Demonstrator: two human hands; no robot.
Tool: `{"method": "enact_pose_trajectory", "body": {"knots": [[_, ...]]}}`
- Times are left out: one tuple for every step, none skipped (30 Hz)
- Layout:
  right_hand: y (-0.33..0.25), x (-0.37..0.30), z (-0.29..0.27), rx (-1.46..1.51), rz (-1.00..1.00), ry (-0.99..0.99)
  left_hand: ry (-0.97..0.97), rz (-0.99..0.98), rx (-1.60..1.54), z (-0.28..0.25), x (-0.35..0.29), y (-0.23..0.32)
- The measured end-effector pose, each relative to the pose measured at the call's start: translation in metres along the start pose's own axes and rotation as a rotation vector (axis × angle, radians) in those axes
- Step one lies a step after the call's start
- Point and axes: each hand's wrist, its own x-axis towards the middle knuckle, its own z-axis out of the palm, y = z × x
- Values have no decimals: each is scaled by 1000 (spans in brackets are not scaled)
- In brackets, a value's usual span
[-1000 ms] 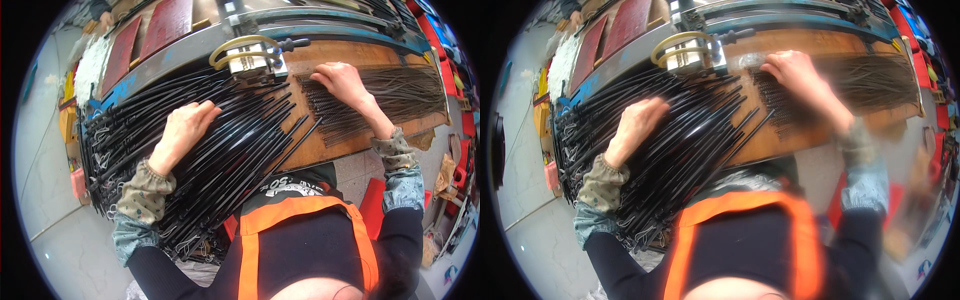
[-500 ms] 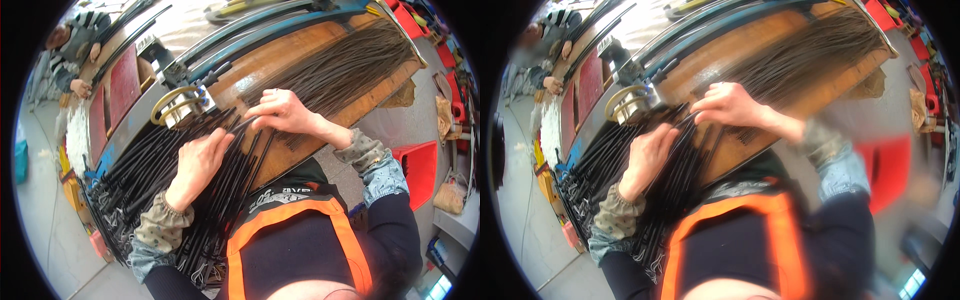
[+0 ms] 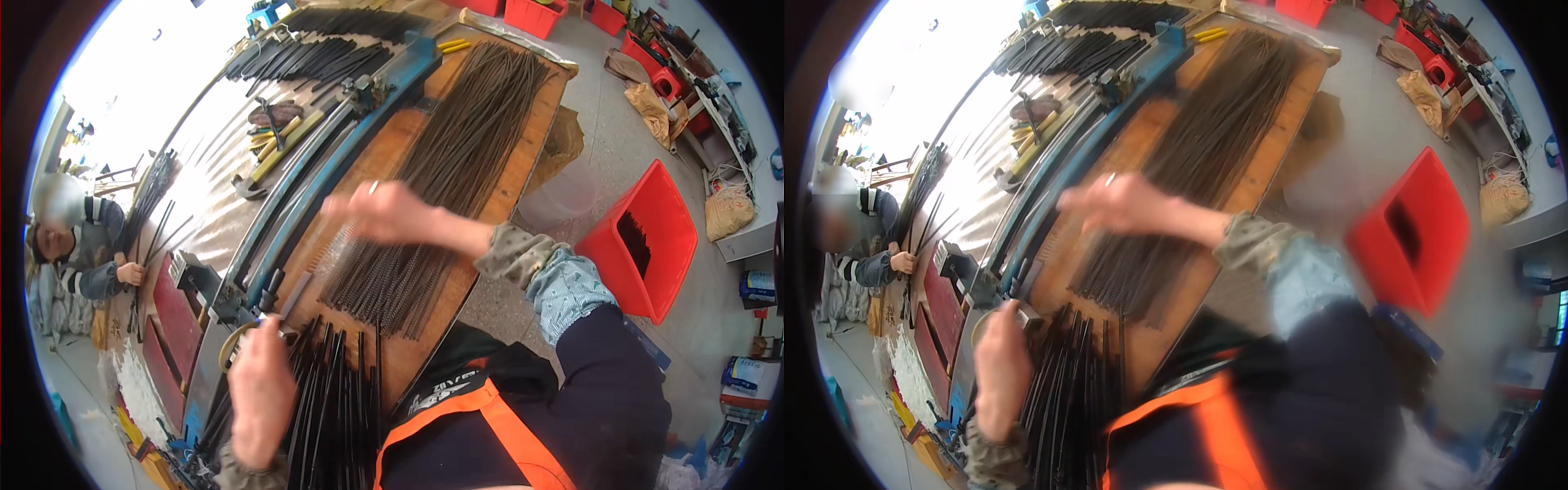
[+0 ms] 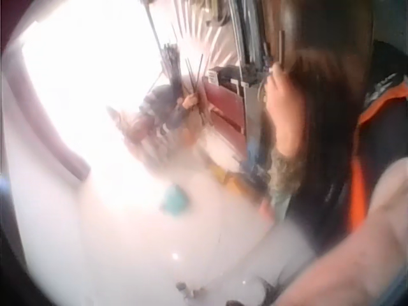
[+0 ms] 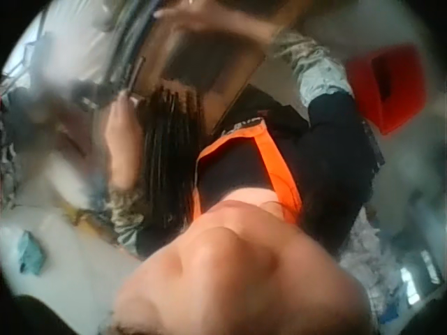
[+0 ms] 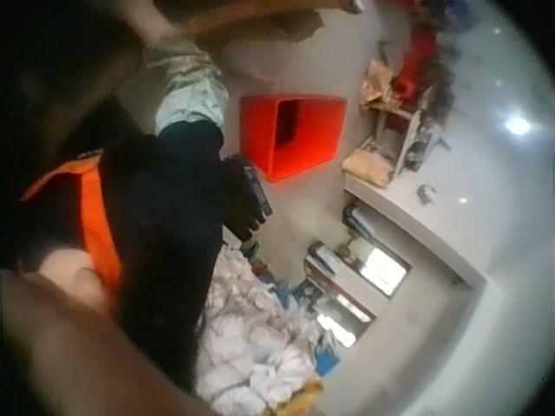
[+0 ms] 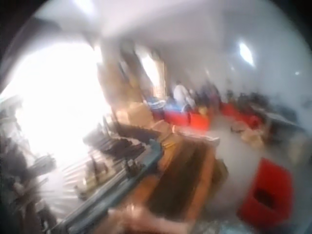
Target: Feeding black umbrella ribs into an assembly jig and attaching wire spring components.
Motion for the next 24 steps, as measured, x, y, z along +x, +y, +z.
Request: {"method": "enact_pose_trajectory", "body": {"knots": [[37, -15, -3, -136, 162, -36, 76, 30, 23, -14, 13, -2], [28, -4, -9, -61, 244, -83, 65, 4, 46, -21, 17, -12], [16, 11, -20, 9, 328, -133, 54, -20, 66, -24, 24, -18], [14, 23, -18, 18, 315, -142, 7, 7, 111, -20, 34, -23], [13, 33, -17, 34, 104, -85, 7, 12, 108, -11, 43, -24], [13, 38, -16, 51, -106, -30, -13, 66, 136, -1, 48, -25], [35, 26, -16, 41, -102, -24, -30, 128, 169, 4, 56, -24], [73, 1, -17, -142, 63, -64, 2, 146, 178, 0, 63, -17], [94, -11, -15, -305, 215, -103, 4, 145, 189, -4, 62, -18], [70, -1, -17, -143, 403, -126, -23, 112, 196, 0, 56, -28], [47, 18, -9, -118, 390, -141, -52, 78, 202, 4, 50, -36], [13, 35, -8, -7, 143, -81, -86, 107, 170, 7, 49, -31], [-2, 44, -7, 95, -107, -2, -78, 146, 128, 9, 54, -26], [4, 38, -3, 101, -98, 2, -49, 92, 88, 7, 53, -25], [22, 26, 1, 16, 32, 7, -19, 42, 48, 5, 53, -24], [38, 16, 5, -57, 147, 13, 28, -4, 101, -1, 46, -28], [47, 13, 11, -129, 258, 13, 77, -54, 153, -5, 39, -39], [15, 35, 4, -83, 504, -305, 99, -2, 184, -6, 25, -49], [-13, 41, 5, -75, 502, -316, 93, -14, 180, -6, 23, -42], [-38, 44, 12, -49, 284, -119, 35, 29, 167, -3, 29, -31], [-58, 53, 18, -10, 51, 84, -20, 58, 168, -6, 29, -25], [-70, 64, 14, 91, -65, 110, 53, 51, 135, -11, 25, -23], [-66, 61, 14, 101, -65, 108, 102, 0, 143, -13, 16, -33], [-51, 56, 12, 218, -37, 90, 136, -48, 154, -20, 4, -42]]}}
